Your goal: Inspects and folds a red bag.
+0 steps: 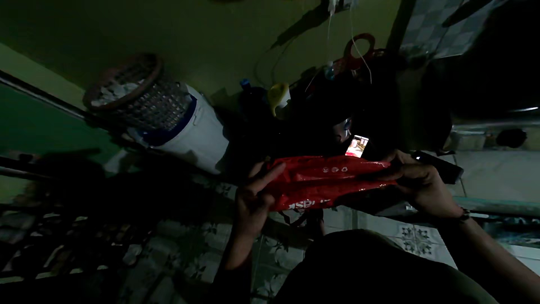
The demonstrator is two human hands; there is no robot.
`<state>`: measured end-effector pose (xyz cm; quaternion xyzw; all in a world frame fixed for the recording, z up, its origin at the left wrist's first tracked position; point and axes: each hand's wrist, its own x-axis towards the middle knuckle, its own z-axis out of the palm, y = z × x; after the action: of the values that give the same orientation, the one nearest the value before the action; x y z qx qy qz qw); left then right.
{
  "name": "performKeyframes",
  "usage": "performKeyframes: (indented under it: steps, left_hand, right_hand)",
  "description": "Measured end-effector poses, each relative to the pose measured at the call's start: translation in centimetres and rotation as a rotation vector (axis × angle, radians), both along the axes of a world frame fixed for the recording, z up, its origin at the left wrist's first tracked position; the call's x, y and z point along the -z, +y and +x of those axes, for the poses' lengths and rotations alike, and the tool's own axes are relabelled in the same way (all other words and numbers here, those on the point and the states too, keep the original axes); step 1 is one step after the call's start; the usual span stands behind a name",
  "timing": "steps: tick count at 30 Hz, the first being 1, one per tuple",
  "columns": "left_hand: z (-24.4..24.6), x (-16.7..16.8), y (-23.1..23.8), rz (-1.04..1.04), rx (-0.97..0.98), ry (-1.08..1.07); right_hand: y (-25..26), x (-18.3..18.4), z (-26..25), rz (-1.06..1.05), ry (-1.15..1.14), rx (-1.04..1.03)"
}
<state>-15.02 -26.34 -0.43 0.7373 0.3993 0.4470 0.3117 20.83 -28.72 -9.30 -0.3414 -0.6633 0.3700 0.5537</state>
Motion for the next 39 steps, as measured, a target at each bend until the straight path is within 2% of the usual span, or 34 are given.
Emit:
performKeyframes:
  steps: [2,6,12,15,17,19,23,26,28,33,37,39]
  left_hand:
    - [0.9,-0.6,-0.3,-0.143,-0.124,-0.092]
    - [1.2,-0.8,0.2,-0.236,-0.156,-0.158]
    - [0.8,-0.2,1.0,-0.139,-0.088,-0.179]
    - [0.0,-0.2,1.5,-0.144,0.079,-0.146]
    - [0.0,0.0,1.5,-0.169,0.121,-0.084]
    - [0.3,0.4,1.5,-0.065,0.095,-0.008]
    - [1.1,1.4,1.1,0.053,-0.173,-0.039]
    - [0.7,1.4,1.1,0.161,-0.139,-0.01]
    - [0.3,1.4,1.0,0.162,-0.084,0.021]
    - [-2.2,1.7,1.8,-0.041,0.268,0.091]
    - [-1.8,1.8,2.7,-0.321,0.285,0.056]
    - [-0.9,1.7,3.2,-0.398,0.247,0.169]
  right_hand:
    - [0.0,0.0,0.1,0.005,-0.008,-0.008]
    - [0.2,0.1,0.2,-0.015,0.004,-0.001]
    - [0.8,-0.2,0.4,-0.07,0.078,0.042]
    - [1.2,-0.5,0.0,-0.092,0.143,0.089]
    - [1.5,-0.6,-0.5,-0.089,0.207,0.12]
    - [1.8,-0.5,-1.3,-0.061,0.229,0.13]
    - [1.2,0.3,-2.2,-0.096,0.191,0.096]
    - [0.6,1.7,-2.2,-0.145,0.175,0.045]
    - [0.1,3.0,-2.4,-0.211,0.227,0.022]
    - [-1.0,5.7,-2.6,-0.393,0.446,-0.002]
    - [-1.1,5.6,-3.8,-0.43,0.424,-0.011]
    - [-1.1,4.9,-4.7,-0.449,0.367,-0.065]
